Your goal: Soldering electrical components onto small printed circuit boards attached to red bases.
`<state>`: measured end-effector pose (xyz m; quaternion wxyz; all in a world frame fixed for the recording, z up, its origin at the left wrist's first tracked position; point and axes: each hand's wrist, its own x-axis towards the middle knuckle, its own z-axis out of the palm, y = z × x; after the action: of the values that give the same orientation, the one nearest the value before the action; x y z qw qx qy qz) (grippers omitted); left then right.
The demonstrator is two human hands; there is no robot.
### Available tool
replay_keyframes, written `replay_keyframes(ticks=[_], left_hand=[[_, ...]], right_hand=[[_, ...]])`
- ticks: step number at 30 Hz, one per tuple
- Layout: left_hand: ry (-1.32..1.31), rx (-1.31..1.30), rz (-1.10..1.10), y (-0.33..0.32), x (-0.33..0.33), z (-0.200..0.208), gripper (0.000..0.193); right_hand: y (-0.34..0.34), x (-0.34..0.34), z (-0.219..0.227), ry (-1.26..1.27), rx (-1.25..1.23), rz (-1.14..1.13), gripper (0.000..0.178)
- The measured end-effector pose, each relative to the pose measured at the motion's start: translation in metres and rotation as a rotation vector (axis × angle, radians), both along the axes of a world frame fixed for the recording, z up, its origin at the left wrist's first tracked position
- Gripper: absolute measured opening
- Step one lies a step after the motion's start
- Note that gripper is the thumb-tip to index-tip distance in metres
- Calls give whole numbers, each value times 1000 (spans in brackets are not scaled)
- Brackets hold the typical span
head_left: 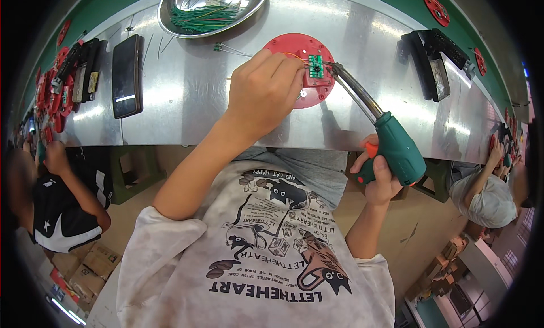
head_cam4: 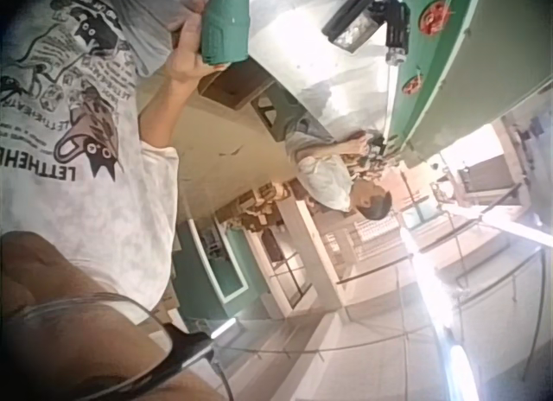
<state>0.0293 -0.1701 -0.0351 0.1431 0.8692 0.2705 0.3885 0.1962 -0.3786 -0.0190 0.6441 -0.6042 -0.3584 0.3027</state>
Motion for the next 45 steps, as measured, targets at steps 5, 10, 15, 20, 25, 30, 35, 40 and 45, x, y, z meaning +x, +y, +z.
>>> replay_keyframes(ticks=[5, 10, 15, 20, 25, 30, 35, 40, 45], left_hand=[[-15, 1, 0, -1, 1, -3, 10], [-54, 91, -4, 6, 2, -9, 6], [-77, 106, -19, 6, 2, -11, 10], [-49, 25, -34, -1, -2, -3, 17], [-23, 47, -40, -1, -5, -4, 19], [-25, 42, -45, -2, -5, -5, 21], [-77, 158, -26, 4, -2, -11, 14], [-53, 161, -16, 2, -3, -9, 14], [-31, 167, -18, 2, -2, -7, 15]], right_hand=[[-2, 0, -2, -8, -6, 5, 51], [-1, 0, 3, -29, -49, 57, 51], [-4, 1, 0, -51, -20, 96, 51], [-5, 1, -1, -57, -19, 111, 49], [-5, 2, -3, 4, 25, 152, 39], [-3, 1, -1, 9, 19, 139, 35], [-5, 10, -1, -24, -55, 173, 42], [1, 10, 2, 31, -54, 128, 45], [-4, 19, -6, 5, 104, 9, 51]])
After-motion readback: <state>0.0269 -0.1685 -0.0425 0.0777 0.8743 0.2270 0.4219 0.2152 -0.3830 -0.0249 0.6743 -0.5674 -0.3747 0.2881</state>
